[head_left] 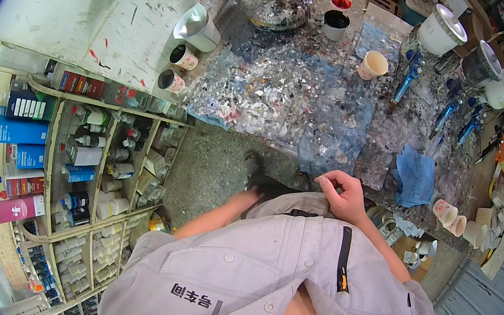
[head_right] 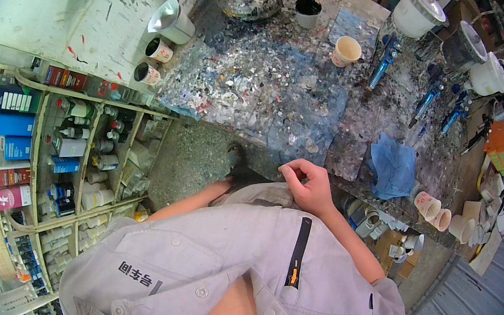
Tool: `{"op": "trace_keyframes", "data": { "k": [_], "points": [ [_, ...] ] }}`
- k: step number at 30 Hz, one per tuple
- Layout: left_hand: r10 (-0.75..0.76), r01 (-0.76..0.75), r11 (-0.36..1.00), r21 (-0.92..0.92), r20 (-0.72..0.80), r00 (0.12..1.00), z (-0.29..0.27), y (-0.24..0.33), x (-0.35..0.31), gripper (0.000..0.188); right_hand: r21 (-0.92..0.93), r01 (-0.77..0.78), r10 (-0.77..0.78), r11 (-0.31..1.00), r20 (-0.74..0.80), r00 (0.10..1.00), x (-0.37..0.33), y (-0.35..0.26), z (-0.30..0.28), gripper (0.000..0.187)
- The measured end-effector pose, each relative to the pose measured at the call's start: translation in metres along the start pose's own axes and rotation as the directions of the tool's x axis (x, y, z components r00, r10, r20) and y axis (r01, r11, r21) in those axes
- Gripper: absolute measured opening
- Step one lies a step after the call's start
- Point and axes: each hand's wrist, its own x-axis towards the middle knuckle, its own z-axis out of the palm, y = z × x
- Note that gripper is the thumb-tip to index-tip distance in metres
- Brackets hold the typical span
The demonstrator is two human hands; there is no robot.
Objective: The person picks up small paint cans, writes on them with a marker, and applies yellow tape labels. They then place the labeled cans on a shelf and repeat the process with additional containers.
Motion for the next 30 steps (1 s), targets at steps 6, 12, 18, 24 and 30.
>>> {"op": "trace_keyframes", "data": {
  "k": [6,12,18,24,30],
  "points": [
    [0.003,-0.004,1.0,-0.007,-0.02,1.0,-0.015,0.01,-0.015,0.068,-0.004,-0.004,0.004,1.0,0.009,1.0,0.004,-0.001,0.004,0.016],
    [-0.097,0.097,0.995,-0.005,-0.031,0.995,-0.026,0.019,-0.021,0.066,-0.011,0.013,-0.012,1.0,0.013,1.0,0.008,0.0,0.01,0.016],
    [-0.058,0.06,0.997,0.048,-0.041,0.997,-0.04,0.013,-0.024,0.067,-0.018,0.015,-0.015,1.0,0.026,1.0,0.017,-0.006,0.017,0.016],
    [-0.074,0.068,0.995,-0.078,-0.075,0.994,-0.049,-0.008,-0.028,0.067,-0.029,0.024,-0.022,0.999,0.069,0.997,0.036,-0.016,0.033,0.016],
    [0.0,-0.049,0.97,-0.24,-0.203,0.979,-0.038,-0.059,-0.014,0.062,-0.039,0.012,-0.007,0.999,0.134,0.991,0.06,-0.023,0.064,0.017]
  ]
}}
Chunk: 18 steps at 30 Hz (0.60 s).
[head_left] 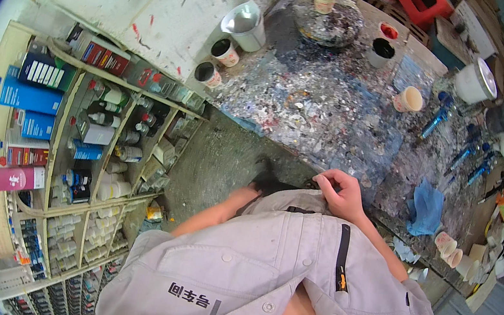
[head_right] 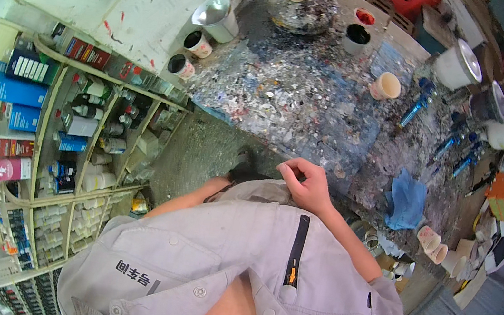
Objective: The person picks up small paint cans, writes on them with a marker, and applies yellow tape labels. They then place the labeled cans on a shelf and repeat the process with additional containers.
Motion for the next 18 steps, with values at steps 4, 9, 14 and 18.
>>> {"op": "trace_keyframes", "data": {
  "k": [4,9,14,18],
  "points": [
    [-0.106,0.101,0.992,-0.069,-0.061,0.993,-0.004,-0.039,0.019,0.059,0.006,0.005,-0.006,1.0,0.056,0.998,0.025,-0.007,0.025,0.017],
    [-0.172,0.163,0.972,-0.167,-0.039,0.984,-0.02,-0.082,0.038,0.061,-0.025,0.027,-0.024,0.999,0.122,0.992,0.056,-0.022,0.059,0.017],
    [-0.298,0.305,0.951,-0.057,0.107,0.949,-0.052,-0.083,0.043,0.057,-0.103,-0.003,0.022,0.995,0.181,0.983,0.085,-0.038,0.09,0.016],
    [-0.331,0.341,0.934,-0.102,0.103,0.938,-0.086,-0.076,0.011,0.053,-0.129,-0.026,0.059,0.991,0.254,0.965,0.106,-0.046,0.113,0.016]
  ]
}}
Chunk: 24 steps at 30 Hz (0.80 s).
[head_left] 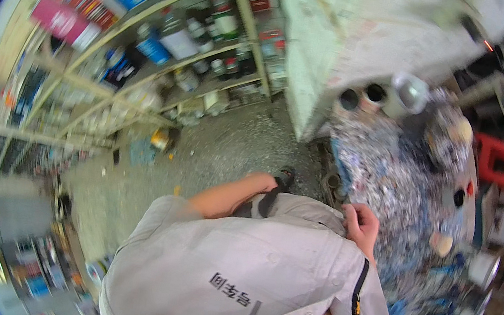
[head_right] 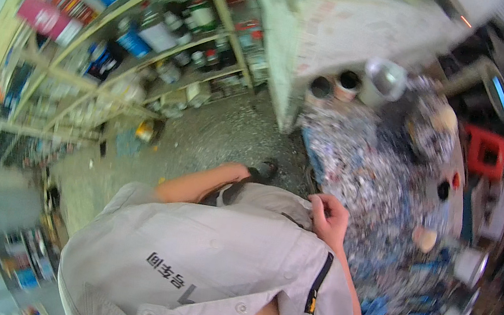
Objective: The person picks up small paint cans, writes on them with a marker, and applies yellow tape labels. They then place the labeled cans on a shelf and repeat the process with additional containers.
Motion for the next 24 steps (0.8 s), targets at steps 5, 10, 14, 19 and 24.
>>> {"op": "trace_keyframes", "data": {
  "k": [5,10,14,19,24],
  "points": [
    [-0.029,-0.016,0.955,-0.297,-0.146,0.989,-0.009,-0.028,-0.011,0.056,-0.026,0.037,-0.032,0.999,0.16,0.987,0.038,-0.012,0.026,0.017],
    [0.002,-0.243,0.816,-0.524,-0.419,0.908,0.026,-0.085,0.015,0.042,-0.123,0.115,-0.077,0.986,0.274,0.959,0.065,-0.038,0.052,0.017],
    [-0.089,-0.213,0.704,-0.678,-0.381,0.92,0.077,-0.147,0.011,0.042,-0.129,0.174,-0.114,0.976,0.382,0.917,0.073,-0.054,0.073,0.017],
    [-0.387,0.086,0.712,-0.697,-0.287,0.877,0.141,-0.182,-0.037,0.046,-0.114,0.215,-0.144,0.97,0.44,0.886,0.072,-0.061,0.082,0.016],
    [-0.371,0.225,0.69,-0.688,-0.07,0.926,0.18,-0.199,-0.053,0.046,-0.126,0.209,-0.128,0.97,0.466,0.875,0.07,-0.062,0.087,0.016]
  ]
}}
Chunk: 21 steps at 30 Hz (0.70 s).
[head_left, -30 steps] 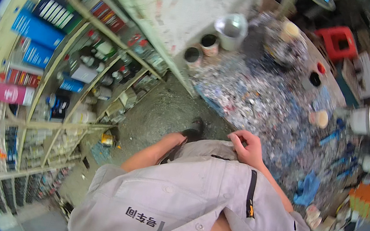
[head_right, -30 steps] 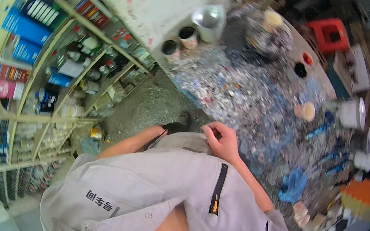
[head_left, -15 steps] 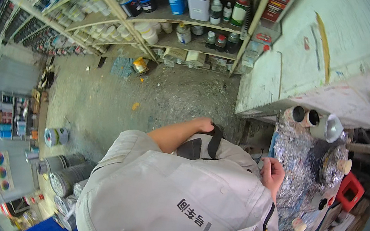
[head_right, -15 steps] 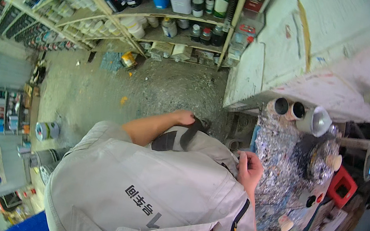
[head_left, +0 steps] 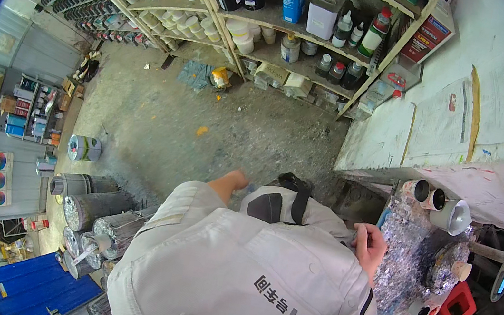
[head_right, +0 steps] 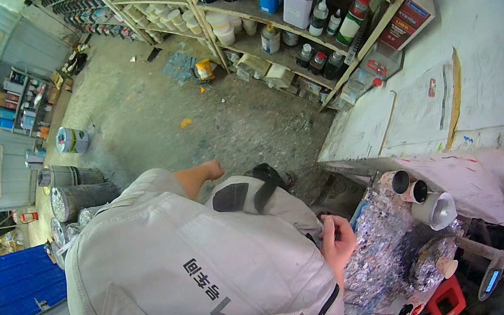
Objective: The person picks up small paint cans, writes on them with a marker, and applies yellow tape labels. They then place the labeled cans on a shelf and repeat the process with additional containers.
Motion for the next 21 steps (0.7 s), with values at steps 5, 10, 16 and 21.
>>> {"op": "trace_keyframes", "data": {
  "k": [5,10,16,21],
  "points": [
    [0.079,-0.083,0.995,0.048,0.083,0.993,0.032,-0.027,0.05,0.053,-0.072,-0.107,0.11,0.992,0.041,0.993,-0.001,-0.001,0.001,0.016],
    [0.377,-0.388,0.903,-0.187,-0.091,0.922,0.025,-0.019,0.105,0.049,-0.214,0.133,-0.194,0.968,-0.293,0.936,0.016,0.012,-0.055,0.022],
    [0.407,-0.41,0.912,-0.024,-0.09,0.909,-0.019,-0.022,0.104,0.041,-0.142,0.075,-0.16,0.987,-0.897,0.413,0.068,0.056,-0.214,0.028],
    [0.335,-0.332,0.941,0.061,-0.041,0.941,-0.068,-0.029,0.08,0.035,-0.265,-0.2,-0.136,0.943,-0.857,0.497,0.118,0.071,-0.307,0.041]
  ]
}}
